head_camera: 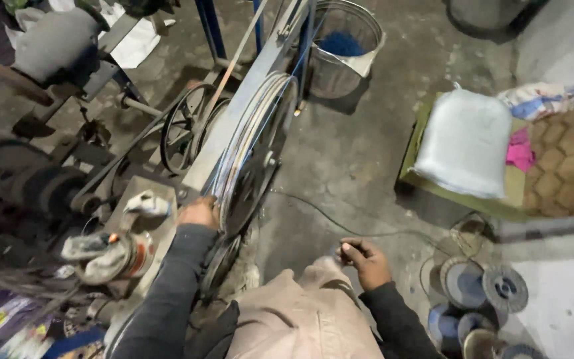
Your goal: The person is threading and connecting thin metal wires into a wire-processing machine.
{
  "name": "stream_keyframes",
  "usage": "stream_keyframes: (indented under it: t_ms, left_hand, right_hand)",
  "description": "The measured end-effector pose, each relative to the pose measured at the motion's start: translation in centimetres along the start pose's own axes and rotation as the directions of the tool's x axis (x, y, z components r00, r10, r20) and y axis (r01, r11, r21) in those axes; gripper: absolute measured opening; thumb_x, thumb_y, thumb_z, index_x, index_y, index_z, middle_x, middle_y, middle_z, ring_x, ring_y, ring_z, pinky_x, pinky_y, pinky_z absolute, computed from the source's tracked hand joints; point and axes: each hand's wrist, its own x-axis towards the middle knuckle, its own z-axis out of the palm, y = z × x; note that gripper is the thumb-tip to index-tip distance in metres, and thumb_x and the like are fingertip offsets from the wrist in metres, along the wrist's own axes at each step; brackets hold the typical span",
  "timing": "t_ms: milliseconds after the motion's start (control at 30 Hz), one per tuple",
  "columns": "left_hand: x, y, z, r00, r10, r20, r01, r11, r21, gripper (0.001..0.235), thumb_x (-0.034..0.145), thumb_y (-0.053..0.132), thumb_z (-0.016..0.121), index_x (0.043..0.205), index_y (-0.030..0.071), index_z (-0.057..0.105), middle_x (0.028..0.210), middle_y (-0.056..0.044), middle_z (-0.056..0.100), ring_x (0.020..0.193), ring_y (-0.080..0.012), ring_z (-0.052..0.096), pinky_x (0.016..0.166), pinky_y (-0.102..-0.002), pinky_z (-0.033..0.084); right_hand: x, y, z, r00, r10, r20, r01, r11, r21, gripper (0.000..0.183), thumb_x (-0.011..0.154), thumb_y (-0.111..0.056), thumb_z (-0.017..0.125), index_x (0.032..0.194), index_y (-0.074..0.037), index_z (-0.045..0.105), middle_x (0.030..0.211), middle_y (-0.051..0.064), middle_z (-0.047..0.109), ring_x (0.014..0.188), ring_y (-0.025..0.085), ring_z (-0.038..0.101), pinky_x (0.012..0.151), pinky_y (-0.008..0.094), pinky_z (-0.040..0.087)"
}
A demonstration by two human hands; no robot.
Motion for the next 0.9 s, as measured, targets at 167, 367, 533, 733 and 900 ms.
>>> stream_keyframes:
  t_ms: [167,367,533,733,900]
  left_hand:
    - [4.7,3.0,0.0,0.988,-0.152,0.012,0.152,0.987,-0.05,0.034,0.093,0.035,0.056,0.121,0.027,0.072,0.12,-0.015,0.068,0.102,-0.0438,0.07,0.091,-0.055,0.053]
    - [12.4,8.7,2.8,0.955,-0.285,-0.083,0.289,0.956,0.043,0.033,0.1,0.051,0.058,0.123,0.034,0.075,0.117,-0.003,0.075,0.116,-0.0279,0.071,0.104,-0.043,0.057]
    - [20.8,14.2,3.5,0.92,-0.392,-0.014,0.388,0.907,0.164,0.028,0.097,0.054,0.059,0.12,0.045,0.074,0.117,0.005,0.077,0.116,-0.0217,0.073,0.105,-0.038,0.059]
    - [29.1,21.4,2.5,0.913,-0.409,0.001,0.396,0.884,0.25,0.028,0.097,0.054,0.057,0.12,0.047,0.072,0.115,0.004,0.076,0.115,-0.0221,0.073,0.102,-0.039,0.059]
    - [39.3,28.7,0.9,0.923,-0.384,0.005,0.372,0.898,0.234,0.031,0.099,0.05,0.057,0.122,0.039,0.074,0.115,0.003,0.077,0.115,-0.0215,0.074,0.1,-0.038,0.06]
  right_hand:
    - [13.0,-2.6,-2.8,0.997,0.034,0.068,-0.038,0.997,0.06,0.027,0.092,-0.017,0.071,0.108,0.004,0.074,0.091,0.021,0.077,0.08,0.03,0.07,0.074,0.044,0.062]
    - [30.4,-7.0,-9.7,0.997,0.061,0.049,-0.067,0.99,0.128,0.027,0.089,-0.009,0.078,0.11,0.007,0.075,0.084,0.026,0.072,0.073,0.03,0.069,0.071,0.046,0.062]
    - [44.6,-12.8,-15.3,0.991,0.064,0.122,-0.068,0.997,0.031,0.025,0.089,-0.01,0.079,0.107,0.006,0.076,0.086,0.028,0.072,0.077,0.033,0.072,0.074,0.048,0.061]
    - [56.7,-20.0,-18.6,0.978,0.052,0.204,-0.047,0.998,-0.029,0.023,0.092,-0.011,0.077,0.109,0.005,0.076,0.086,0.026,0.073,0.078,0.031,0.073,0.076,0.045,0.062]
    - [70.2,-23.5,-19.8,0.963,0.067,0.262,-0.047,0.996,-0.081,0.024,0.092,-0.01,0.076,0.111,0.005,0.075,0.09,0.026,0.073,0.08,0.031,0.073,0.076,0.041,0.062]
